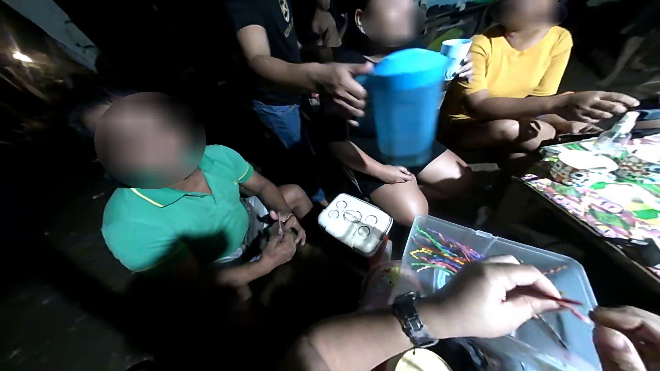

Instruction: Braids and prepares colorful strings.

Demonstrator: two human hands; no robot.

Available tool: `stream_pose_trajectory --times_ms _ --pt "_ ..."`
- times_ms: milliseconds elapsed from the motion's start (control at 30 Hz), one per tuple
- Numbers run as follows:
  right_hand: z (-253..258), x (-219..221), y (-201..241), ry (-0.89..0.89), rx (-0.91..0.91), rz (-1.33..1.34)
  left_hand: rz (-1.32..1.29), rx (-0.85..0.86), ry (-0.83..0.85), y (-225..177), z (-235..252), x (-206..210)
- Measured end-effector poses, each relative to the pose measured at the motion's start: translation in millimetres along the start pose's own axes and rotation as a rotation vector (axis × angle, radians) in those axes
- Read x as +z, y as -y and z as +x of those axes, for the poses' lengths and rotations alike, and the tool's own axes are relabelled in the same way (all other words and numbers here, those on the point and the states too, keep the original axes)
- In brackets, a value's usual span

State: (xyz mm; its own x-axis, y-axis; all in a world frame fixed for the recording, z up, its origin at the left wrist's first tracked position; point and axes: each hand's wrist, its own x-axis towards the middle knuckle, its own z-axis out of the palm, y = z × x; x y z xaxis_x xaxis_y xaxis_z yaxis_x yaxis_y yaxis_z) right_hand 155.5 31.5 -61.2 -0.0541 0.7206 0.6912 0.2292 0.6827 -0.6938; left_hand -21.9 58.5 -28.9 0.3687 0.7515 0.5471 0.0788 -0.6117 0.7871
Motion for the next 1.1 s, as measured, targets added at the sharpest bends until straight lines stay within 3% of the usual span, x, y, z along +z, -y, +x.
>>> stream_pose_trajectory --times_ms 100,233,467,667,767,933,1100 --pt "-4 0 -4 0.125 0.212 0.246 -0.194 -0.030 -0.065 -7 8 4" --pt "-9 -1 0 0.218 0.326 0.281 -0.230 -0.052 -0.058 -11 13 10" --pt "-6 -5 -1 0.086 0.422 0.326 -0.356 -0.111 -0.092 0 4 12" --pt "-8 -1 -3 0.030 0.384 0.207 -0.332 -0.031 -0.086 4 -4 16" --pt "-10 1 -1 0.097 0.320 0.024 -0.337 -0.019 -0.131 8 -8 14" --pt "-9 5 0 0.221 0.263 -0.077 -0.473 -0.111 -0.251 19 -9 6" --pt "-5 6 2 0.120 0.310 0.010 -0.590 -0.186 -0.197 19 -10 6"
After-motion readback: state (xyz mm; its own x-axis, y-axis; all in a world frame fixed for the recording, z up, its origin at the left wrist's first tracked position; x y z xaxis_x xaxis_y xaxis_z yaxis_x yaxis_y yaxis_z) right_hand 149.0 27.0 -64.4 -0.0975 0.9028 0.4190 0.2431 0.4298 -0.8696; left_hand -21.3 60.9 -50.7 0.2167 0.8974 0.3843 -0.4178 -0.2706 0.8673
